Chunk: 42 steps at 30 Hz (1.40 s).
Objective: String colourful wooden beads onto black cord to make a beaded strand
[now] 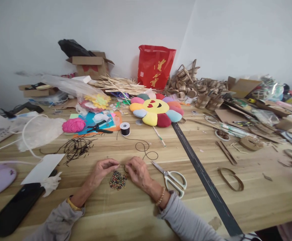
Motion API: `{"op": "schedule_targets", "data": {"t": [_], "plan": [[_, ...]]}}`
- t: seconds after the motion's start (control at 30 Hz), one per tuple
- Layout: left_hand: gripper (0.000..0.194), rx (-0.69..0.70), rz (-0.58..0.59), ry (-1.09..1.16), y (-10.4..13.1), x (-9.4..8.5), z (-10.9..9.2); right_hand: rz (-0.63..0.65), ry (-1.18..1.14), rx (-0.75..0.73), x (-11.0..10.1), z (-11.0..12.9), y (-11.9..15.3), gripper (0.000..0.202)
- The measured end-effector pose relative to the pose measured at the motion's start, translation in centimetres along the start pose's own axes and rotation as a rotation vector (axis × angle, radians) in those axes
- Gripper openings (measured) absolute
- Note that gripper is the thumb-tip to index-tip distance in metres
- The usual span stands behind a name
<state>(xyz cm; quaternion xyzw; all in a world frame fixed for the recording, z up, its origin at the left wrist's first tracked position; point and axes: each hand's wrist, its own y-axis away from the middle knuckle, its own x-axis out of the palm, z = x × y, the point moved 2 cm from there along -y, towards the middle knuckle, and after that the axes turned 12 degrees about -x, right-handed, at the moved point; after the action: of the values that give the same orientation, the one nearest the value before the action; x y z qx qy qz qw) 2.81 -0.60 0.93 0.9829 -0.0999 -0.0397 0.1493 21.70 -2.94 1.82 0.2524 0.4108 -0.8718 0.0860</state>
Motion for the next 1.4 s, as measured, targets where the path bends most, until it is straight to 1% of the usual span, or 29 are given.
{"op": "schedule_targets", "data": {"t": [0.07, 0.2, 0.37, 0.7, 0.9, 1.2, 1.4], "plan": [[0.022, -0.003, 0.001, 0.019, -0.03, -0.03, 0.06, 0.024, 0.031, -0.056, 0.24, 0.03, 0.11, 0.017], [0.023, -0.005, 0.010, 0.013, -0.07, -0.06, 0.10, 0.030, 0.057, -0.087, 0.47, -0.07, 0.25, 0.016], [0.020, -0.001, 0.017, 0.020, 0.02, -0.04, -0.08, 0.047, 0.063, -0.088, 0.42, -0.05, 0.27, 0.016], [0.017, 0.008, 0.008, 0.044, 0.10, 0.14, 0.09, 0.038, 0.067, -0.122, 0.69, -0.09, 0.28, 0.014], [0.016, 0.016, 0.010, 0.029, 0.26, 0.17, -0.25, 0.055, 0.061, -0.122, 0.72, -0.21, 0.36, 0.012], [0.016, 0.032, 0.027, 0.008, 0.17, 0.17, -0.15, 0.055, 0.075, -0.132, 0.69, -0.12, 0.29, 0.015], [0.014, 0.037, 0.018, 0.009, 0.07, 0.19, -0.04, 0.073, 0.076, -0.105, 0.72, -0.26, 0.37, 0.016]]}}
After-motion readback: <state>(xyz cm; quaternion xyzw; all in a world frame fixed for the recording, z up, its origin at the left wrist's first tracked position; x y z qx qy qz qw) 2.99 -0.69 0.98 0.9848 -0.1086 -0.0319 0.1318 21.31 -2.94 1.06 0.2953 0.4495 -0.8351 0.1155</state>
